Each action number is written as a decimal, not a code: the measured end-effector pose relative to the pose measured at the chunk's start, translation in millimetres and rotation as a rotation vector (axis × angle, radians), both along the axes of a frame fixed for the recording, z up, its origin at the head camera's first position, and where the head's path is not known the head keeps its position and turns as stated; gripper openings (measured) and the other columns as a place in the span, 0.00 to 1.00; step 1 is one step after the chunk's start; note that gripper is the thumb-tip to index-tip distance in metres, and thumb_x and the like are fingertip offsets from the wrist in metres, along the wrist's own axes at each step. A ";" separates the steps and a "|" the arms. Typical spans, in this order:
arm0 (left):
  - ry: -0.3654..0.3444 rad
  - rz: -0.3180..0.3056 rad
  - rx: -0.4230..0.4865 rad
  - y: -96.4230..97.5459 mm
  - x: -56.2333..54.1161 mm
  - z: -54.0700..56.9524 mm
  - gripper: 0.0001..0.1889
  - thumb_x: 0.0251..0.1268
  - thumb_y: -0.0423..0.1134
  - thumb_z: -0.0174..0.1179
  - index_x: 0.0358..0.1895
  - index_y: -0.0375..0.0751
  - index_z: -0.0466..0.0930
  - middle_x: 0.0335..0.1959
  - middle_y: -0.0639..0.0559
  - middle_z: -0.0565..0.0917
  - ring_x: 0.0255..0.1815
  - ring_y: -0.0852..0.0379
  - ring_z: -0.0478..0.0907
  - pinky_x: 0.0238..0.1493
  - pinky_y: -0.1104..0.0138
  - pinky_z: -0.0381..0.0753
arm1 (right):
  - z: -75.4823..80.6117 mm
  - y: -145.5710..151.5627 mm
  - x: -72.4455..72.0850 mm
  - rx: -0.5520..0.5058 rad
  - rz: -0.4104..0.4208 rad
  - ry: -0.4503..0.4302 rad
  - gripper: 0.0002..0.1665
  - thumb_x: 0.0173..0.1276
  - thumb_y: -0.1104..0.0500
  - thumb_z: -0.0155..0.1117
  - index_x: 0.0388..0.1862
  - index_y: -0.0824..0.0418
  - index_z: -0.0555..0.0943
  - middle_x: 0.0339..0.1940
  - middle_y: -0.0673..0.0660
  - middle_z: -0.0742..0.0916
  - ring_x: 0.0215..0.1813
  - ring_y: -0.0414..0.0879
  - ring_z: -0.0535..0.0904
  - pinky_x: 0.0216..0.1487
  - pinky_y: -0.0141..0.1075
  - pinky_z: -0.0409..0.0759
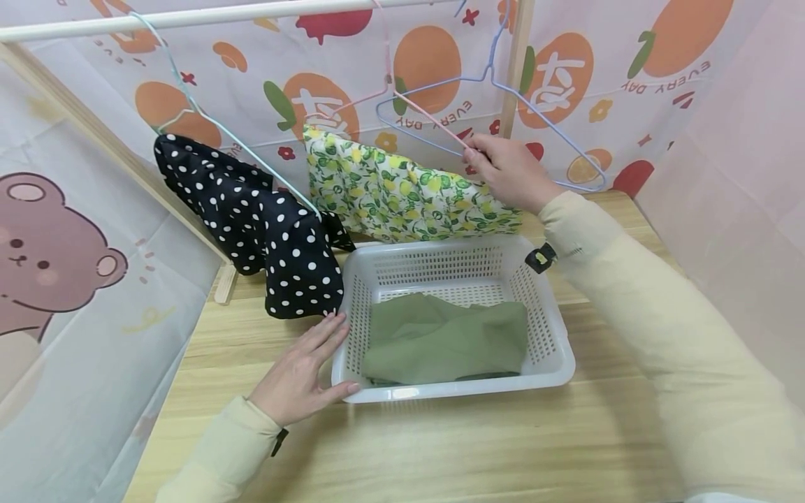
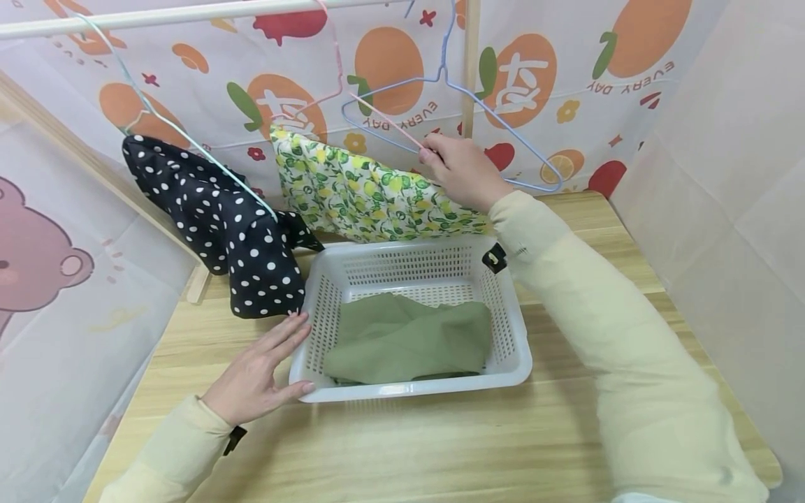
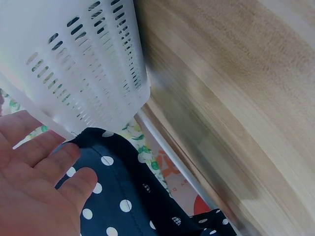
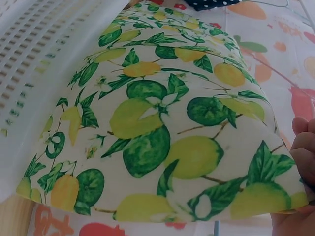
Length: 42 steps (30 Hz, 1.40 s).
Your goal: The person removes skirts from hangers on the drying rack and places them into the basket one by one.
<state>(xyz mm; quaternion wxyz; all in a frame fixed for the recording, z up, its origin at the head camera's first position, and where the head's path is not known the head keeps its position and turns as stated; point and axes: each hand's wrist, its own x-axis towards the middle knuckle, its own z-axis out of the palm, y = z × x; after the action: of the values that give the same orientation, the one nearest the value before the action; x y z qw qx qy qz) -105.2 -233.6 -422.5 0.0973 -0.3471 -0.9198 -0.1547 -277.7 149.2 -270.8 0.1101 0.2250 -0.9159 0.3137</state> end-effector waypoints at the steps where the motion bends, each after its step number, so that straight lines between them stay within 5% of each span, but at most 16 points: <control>1: 0.000 0.000 0.001 -0.1 0.1 0.0 0.47 0.55 0.67 0.61 0.67 0.30 0.66 0.72 0.38 0.62 0.71 0.39 0.60 0.67 0.45 0.62 | -0.5 2.9 0.3 0.003 -0.003 0.002 0.18 0.79 0.49 0.44 0.43 0.59 0.77 0.30 0.56 0.78 0.27 0.50 0.67 0.29 0.39 0.64; 9: -0.004 0.003 0.001 -0.6 0.5 -0.5 0.48 0.55 0.67 0.61 0.67 0.30 0.66 0.72 0.39 0.61 0.71 0.38 0.60 0.67 0.45 0.62 | -1.0 26.4 3.2 0.041 -0.023 0.053 0.21 0.79 0.48 0.41 0.45 0.59 0.78 0.24 0.56 0.74 0.24 0.49 0.65 0.24 0.38 0.62; 20: -0.007 0.010 0.007 -1.8 1.6 -1.8 0.48 0.54 0.67 0.61 0.67 0.30 0.66 0.72 0.39 0.61 0.71 0.38 0.59 0.66 0.44 0.62 | 3.9 40.9 6.9 0.059 -0.035 0.001 0.23 0.78 0.45 0.41 0.46 0.60 0.78 0.37 0.55 0.83 0.29 0.49 0.70 0.27 0.40 0.68; 26: -0.003 0.014 0.006 -2.1 1.1 -2.9 0.48 0.54 0.67 0.61 0.68 0.31 0.65 0.73 0.40 0.60 0.71 0.39 0.59 0.66 0.44 0.61 | 9.2 41.3 6.2 0.092 -0.024 -0.005 0.24 0.77 0.44 0.42 0.47 0.59 0.79 0.28 0.56 0.79 0.25 0.49 0.70 0.23 0.38 0.68; 42: 0.005 0.004 -0.003 0.2 0.0 -2.2 0.48 0.54 0.68 0.60 0.68 0.31 0.65 0.73 0.39 0.60 0.71 0.39 0.59 0.66 0.44 0.61 | 39.2 18.5 -0.1 0.178 -0.002 -0.055 0.25 0.77 0.42 0.43 0.53 0.57 0.79 0.34 0.55 0.82 0.31 0.49 0.71 0.33 0.40 0.69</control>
<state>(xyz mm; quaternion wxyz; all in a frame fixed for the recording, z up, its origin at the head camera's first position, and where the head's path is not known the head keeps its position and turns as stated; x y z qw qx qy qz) -105.1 -233.4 -424.7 0.0996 -0.3456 -0.9206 -0.1522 -277.7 167.7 -231.6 0.0646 0.2243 -0.9430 0.2373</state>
